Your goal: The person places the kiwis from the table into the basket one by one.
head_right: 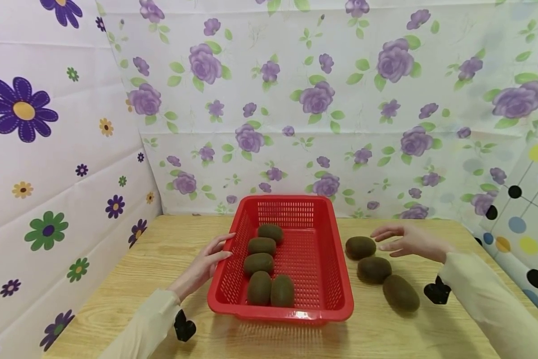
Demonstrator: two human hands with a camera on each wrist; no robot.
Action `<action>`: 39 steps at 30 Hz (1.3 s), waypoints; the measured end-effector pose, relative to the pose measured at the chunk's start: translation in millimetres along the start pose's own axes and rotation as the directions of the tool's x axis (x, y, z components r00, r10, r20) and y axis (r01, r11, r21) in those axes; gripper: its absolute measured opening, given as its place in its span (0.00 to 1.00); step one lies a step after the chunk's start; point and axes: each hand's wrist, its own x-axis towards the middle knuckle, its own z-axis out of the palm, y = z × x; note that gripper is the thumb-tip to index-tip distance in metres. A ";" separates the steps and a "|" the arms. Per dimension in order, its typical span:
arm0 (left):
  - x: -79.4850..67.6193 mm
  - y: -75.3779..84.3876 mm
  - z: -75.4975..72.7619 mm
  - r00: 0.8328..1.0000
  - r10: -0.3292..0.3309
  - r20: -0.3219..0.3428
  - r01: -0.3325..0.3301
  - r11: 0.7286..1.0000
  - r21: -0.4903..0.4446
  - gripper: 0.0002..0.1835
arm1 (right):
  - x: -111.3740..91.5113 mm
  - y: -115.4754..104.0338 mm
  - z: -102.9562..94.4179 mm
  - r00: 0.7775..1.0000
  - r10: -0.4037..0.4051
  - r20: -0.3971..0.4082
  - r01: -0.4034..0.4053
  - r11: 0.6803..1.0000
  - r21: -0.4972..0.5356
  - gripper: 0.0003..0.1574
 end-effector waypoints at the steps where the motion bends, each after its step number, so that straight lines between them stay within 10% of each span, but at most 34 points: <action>1: 0.0 -0.1 0.0 1.000 0.000 0.000 0.000 1.000 -0.003 0.28 | -0.9 3.6 -0.4 1.000 -0.004 0.009 0.004 1.000 0.009 0.25; 39: 0.3 -0.4 -0.8 1.000 0.010 0.005 -0.010 1.000 0.002 0.27 | 4.0 66.5 12.3 0.996 0.045 0.079 -0.053 0.993 0.103 0.28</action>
